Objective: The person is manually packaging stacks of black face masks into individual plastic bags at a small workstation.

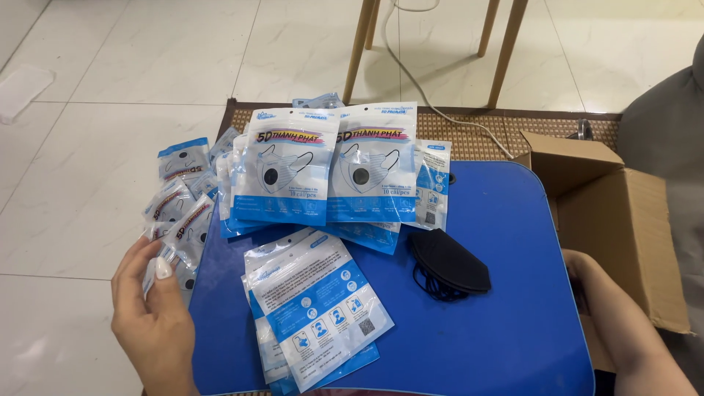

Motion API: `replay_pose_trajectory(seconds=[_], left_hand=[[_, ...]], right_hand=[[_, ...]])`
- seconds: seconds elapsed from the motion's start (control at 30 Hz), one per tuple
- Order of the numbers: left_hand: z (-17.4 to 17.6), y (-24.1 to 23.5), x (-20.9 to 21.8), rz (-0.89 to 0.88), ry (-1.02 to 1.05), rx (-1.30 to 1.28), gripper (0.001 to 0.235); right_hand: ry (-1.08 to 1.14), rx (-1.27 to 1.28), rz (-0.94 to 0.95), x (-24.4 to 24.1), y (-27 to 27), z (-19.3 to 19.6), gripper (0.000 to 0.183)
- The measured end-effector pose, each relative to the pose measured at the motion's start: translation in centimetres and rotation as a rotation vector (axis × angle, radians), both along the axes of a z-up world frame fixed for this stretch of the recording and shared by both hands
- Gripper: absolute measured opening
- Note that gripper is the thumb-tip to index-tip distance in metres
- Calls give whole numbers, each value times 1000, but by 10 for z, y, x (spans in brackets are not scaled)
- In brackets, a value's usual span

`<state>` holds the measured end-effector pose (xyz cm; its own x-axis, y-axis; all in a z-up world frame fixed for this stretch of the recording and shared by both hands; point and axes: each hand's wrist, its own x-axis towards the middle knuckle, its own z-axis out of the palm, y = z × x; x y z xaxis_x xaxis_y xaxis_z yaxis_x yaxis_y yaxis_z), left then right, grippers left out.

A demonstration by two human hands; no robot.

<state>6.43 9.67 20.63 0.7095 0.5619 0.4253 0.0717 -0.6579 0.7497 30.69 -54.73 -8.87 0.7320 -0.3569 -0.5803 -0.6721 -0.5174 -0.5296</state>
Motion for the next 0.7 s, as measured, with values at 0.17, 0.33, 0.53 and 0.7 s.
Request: replay_pose_trajectory(seconds=[0.17,0.33,0.53,0.7], left_hand=[[-1,1,-2,-1,1,6,30],[4,-3,-5,11,15,-49,30],[-5,-2,-6,-77,-29,-103,27],[-12,-6,-11,-221,-36,-165,40]], right_hand=[[-9,70,-60,-15,5,29,60],[-20,137,-147,-41,11,64,58],[-321,258,-294,-85,-45,103,48],[-665,487,-87,-85,-228,42,41]])
